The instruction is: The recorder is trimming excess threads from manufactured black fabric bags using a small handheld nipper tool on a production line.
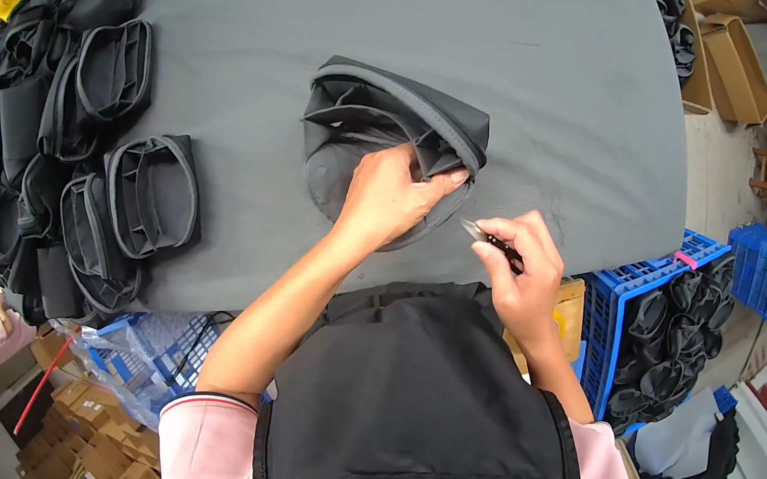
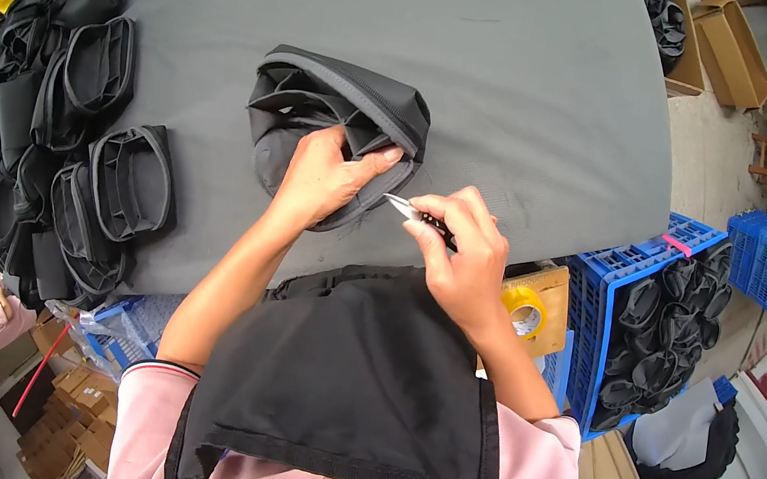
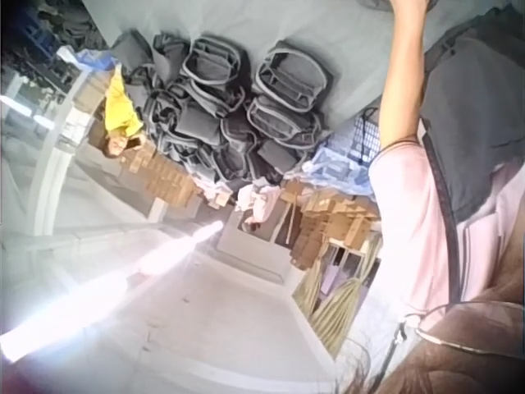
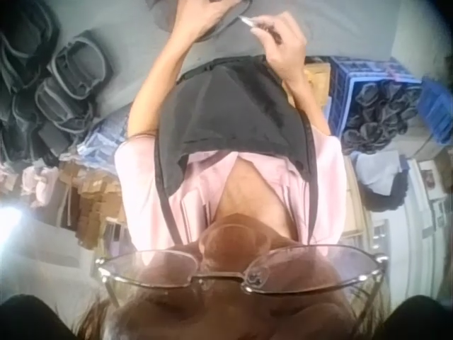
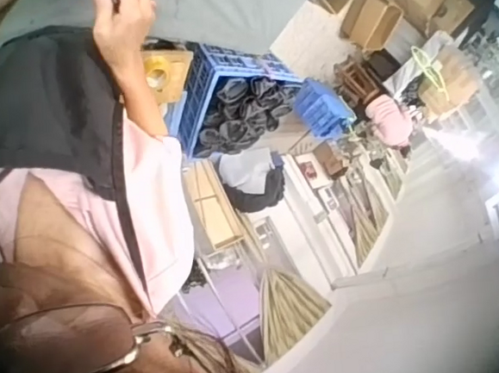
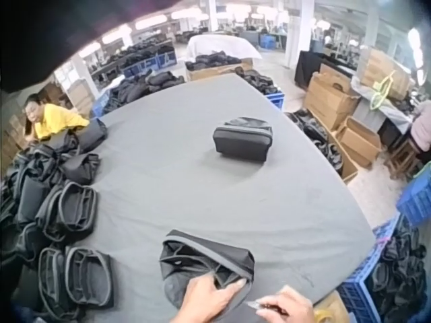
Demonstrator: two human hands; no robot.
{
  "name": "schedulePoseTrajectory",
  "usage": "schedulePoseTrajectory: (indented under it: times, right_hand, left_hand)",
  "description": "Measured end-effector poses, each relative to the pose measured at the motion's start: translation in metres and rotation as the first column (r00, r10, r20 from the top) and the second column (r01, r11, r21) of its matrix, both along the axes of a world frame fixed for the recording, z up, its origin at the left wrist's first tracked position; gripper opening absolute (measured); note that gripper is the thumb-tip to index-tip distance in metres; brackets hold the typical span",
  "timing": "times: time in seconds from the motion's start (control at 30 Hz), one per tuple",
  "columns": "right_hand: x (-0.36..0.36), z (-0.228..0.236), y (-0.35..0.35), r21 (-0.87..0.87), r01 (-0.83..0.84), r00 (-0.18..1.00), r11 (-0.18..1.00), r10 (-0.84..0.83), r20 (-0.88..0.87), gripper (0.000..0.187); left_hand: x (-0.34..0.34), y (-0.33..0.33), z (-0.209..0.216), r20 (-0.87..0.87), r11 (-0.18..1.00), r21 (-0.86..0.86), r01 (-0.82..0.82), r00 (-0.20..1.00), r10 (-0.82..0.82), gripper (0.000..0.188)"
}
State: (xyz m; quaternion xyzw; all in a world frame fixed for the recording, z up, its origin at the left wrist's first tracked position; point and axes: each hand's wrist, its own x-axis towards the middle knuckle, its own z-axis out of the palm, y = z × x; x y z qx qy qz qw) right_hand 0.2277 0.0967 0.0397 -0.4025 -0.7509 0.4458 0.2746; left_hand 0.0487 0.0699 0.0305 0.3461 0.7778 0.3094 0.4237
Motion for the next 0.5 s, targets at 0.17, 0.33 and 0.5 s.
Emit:
schedulePoseTrajectory:
  times: [0.17, 0.33, 0.5]
  right_hand:
    - [-0.002, -0.002, -0.009, 0.029, -0.079, 0.996, 0.996, 0.078, 0.044, 0.017]
    - [-0.002, -0.009, 0.001, 0.299, -0.169, 0.980, 0.939, 0.128, 0.154, 0.018]
    - [-0.005, -0.003, 0.004, 0.130, -0.121, 0.989, 0.984, 0.132, -0.074, 0.025]
  left_hand:
    - [0.006, 0.002, -0.005, 0.021, 1.000, 0.004, 0.014, 1.000, -0.014, 0.046]
    - [0.008, 0.011, -0.010, 0.014, 1.000, -0.022, 0.022, 1.000, -0.021, 0.046]
    - [-0.010, 0.014, 0.010, -0.027, 0.981, -0.171, 0.087, 0.995, -0.093, 0.052]
